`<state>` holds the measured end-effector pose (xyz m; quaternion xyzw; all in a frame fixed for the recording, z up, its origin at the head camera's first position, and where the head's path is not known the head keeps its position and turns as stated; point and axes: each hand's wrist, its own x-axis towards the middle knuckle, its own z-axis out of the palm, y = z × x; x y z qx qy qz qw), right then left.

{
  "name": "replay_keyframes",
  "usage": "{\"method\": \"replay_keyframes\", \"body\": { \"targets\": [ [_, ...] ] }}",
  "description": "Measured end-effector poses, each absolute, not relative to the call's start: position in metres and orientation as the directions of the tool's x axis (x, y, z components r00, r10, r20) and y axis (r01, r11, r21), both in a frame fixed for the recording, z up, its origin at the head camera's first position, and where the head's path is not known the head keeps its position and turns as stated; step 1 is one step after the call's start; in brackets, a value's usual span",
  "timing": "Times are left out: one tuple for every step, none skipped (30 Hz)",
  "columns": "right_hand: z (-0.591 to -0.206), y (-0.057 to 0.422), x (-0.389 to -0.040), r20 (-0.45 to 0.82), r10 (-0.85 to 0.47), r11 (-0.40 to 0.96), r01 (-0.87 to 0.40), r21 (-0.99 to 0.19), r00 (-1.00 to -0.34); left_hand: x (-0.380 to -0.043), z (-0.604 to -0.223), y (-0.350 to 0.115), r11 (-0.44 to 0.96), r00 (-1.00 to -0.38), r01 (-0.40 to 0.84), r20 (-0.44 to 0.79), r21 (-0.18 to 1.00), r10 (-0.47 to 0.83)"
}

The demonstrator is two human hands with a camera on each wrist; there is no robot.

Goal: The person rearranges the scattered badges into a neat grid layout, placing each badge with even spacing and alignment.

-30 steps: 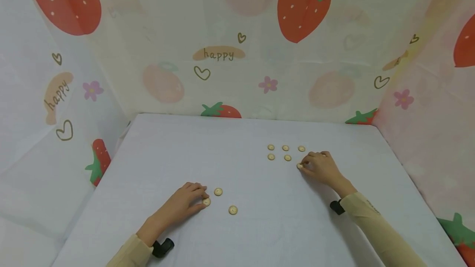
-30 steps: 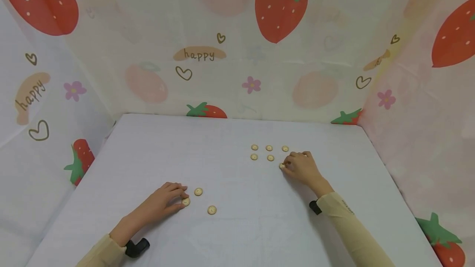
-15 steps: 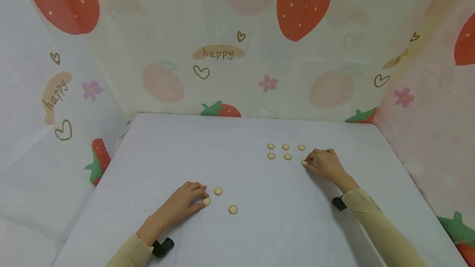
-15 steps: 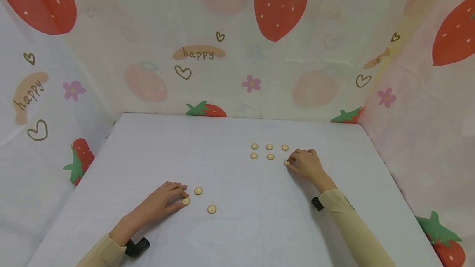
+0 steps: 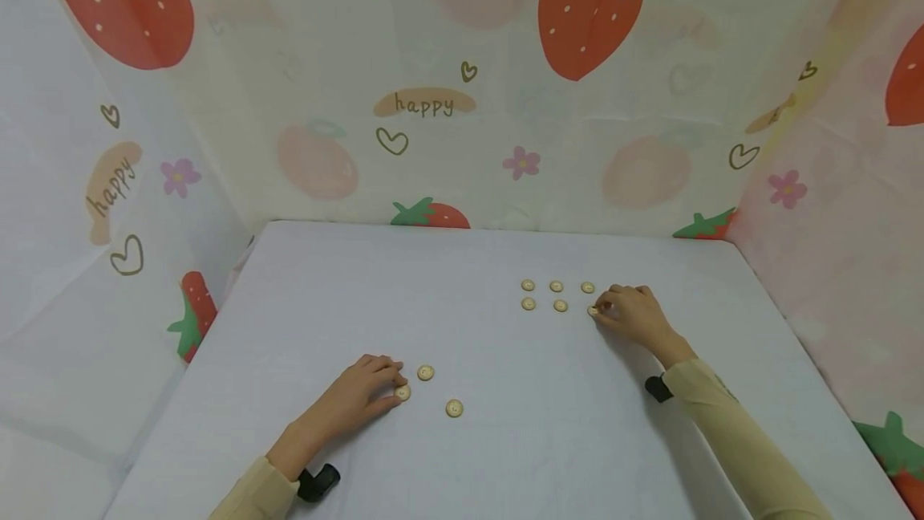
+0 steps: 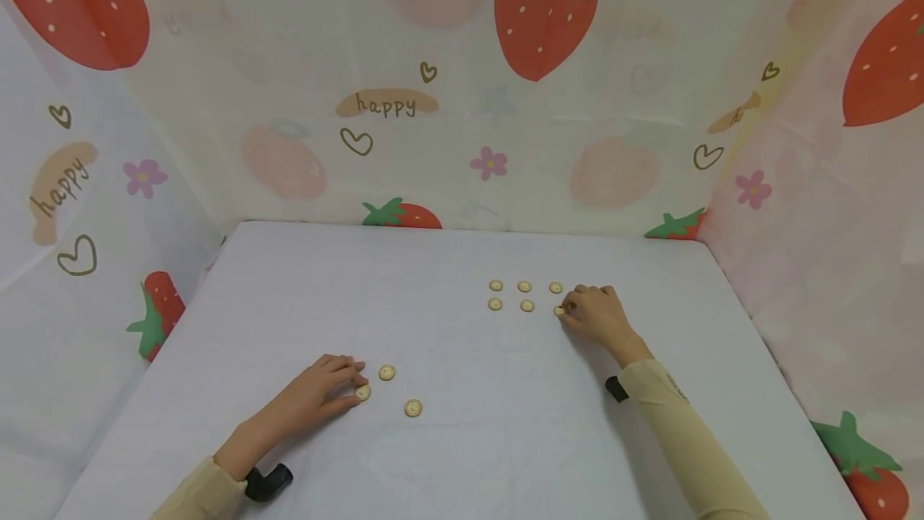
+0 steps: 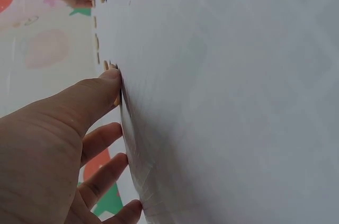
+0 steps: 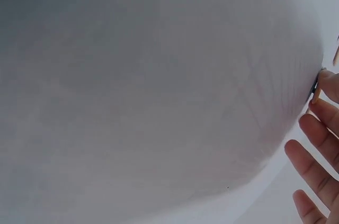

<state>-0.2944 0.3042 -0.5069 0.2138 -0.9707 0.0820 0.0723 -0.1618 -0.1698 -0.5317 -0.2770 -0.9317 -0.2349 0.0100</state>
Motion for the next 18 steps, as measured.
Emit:
{"method": "replay_keyframes", "body": {
  "targets": [
    [-0.5070,0.3043,-0.2949,0.176,-0.403,0.896,-0.427,-0.124,-0.898,-0.1619,-0.5320,-0.1699,0.737,-0.847,0.521,0.150,0.432,0.511],
    [-0.5069,0.3043,-0.2952,0.178,-0.404,0.896,-0.427,-0.122,-0.897,-0.1619,-0.5323,-0.1700,0.736,-0.846,0.521,0.150,0.431,0.511],
    [-0.5066,0.3041,-0.2954,0.180,-0.402,0.896,-0.426,-0.124,-0.898,-0.1619,-0.5325,-0.1701,0.736,-0.846,0.522,0.151,0.431,0.511],
    [-0.5065,0.3040,-0.2956,0.181,-0.402,0.896,-0.426,-0.123,-0.898,-0.1620,-0.5326,-0.1701,0.736,-0.847,0.521,0.151,0.432,0.510],
    [-0.5063,0.3039,-0.2957,0.183,-0.401,0.896,-0.426,-0.123,-0.897,-0.1621,-0.5327,-0.1701,0.737,-0.847,0.521,0.151,0.432,0.510],
    [-0.5063,0.3039,-0.2960,0.184,-0.402,0.896,-0.427,-0.120,-0.897,-0.1621,-0.5328,-0.1700,0.738,-0.848,0.519,0.150,0.432,0.509],
    [-0.5062,0.3037,-0.2961,0.184,-0.402,0.897,-0.427,-0.119,-0.897,-0.1622,-0.5329,-0.1699,0.740,-0.848,0.519,0.149,0.429,0.508],
    [-0.5061,0.3036,-0.2962,0.185,-0.403,0.896,-0.428,-0.119,-0.896,-0.1621,-0.5328,-0.1698,0.742,-0.849,0.518,0.147,0.427,0.508],
    [-0.5060,0.3034,-0.2963,0.186,-0.404,0.896,-0.429,-0.119,-0.896,-0.1621,-0.5328,-0.1698,0.743,-0.849,0.517,0.146,0.425,0.507],
    [-0.5060,0.3034,-0.2965,0.186,-0.405,0.896,-0.429,-0.117,-0.895,-0.1620,-0.5327,-0.1697,0.745,-0.851,0.515,0.144,0.423,0.506],
    [-0.5060,0.3034,-0.2967,0.186,-0.405,0.895,-0.429,-0.119,-0.895,-0.1619,-0.5326,-0.1697,0.746,-0.851,0.514,0.143,0.423,0.505],
    [-0.5060,0.3033,-0.2968,0.187,-0.406,0.894,-0.431,-0.121,-0.895,-0.1618,-0.5325,-0.1697,0.747,-0.852,0.513,0.142,0.424,0.504],
    [-0.5060,0.3032,-0.2969,0.186,-0.406,0.894,-0.431,-0.124,-0.895,-0.1617,-0.5322,-0.1696,0.746,-0.852,0.512,0.142,0.426,0.504],
    [-0.5062,0.3033,-0.2971,0.185,-0.404,0.894,-0.430,-0.128,-0.896,-0.1615,-0.5319,-0.1696,0.745,-0.852,0.511,0.142,0.428,0.504],
    [-0.5063,0.3032,-0.2974,0.184,-0.403,0.894,-0.428,-0.131,-0.897,-0.1613,-0.5316,-0.1695,0.744,-0.852,0.511,0.141,0.430,0.504],
    [-0.5064,0.3032,-0.2976,0.184,-0.401,0.894,-0.427,-0.132,-0.897,-0.1612,-0.5314,-0.1694,0.743,-0.853,0.510,0.141,0.433,0.503],
    [-0.5066,0.3031,-0.2979,0.183,-0.400,0.895,-0.425,-0.133,-0.898,-0.1611,-0.5311,-0.1694,0.743,-0.853,0.510,0.140,0.434,0.503],
    [-0.5068,0.3030,-0.2981,0.183,-0.399,0.896,-0.424,-0.132,-0.899,-0.1609,-0.5308,-0.1694,0.743,-0.853,0.510,0.139,0.433,0.504]
  ]
}}
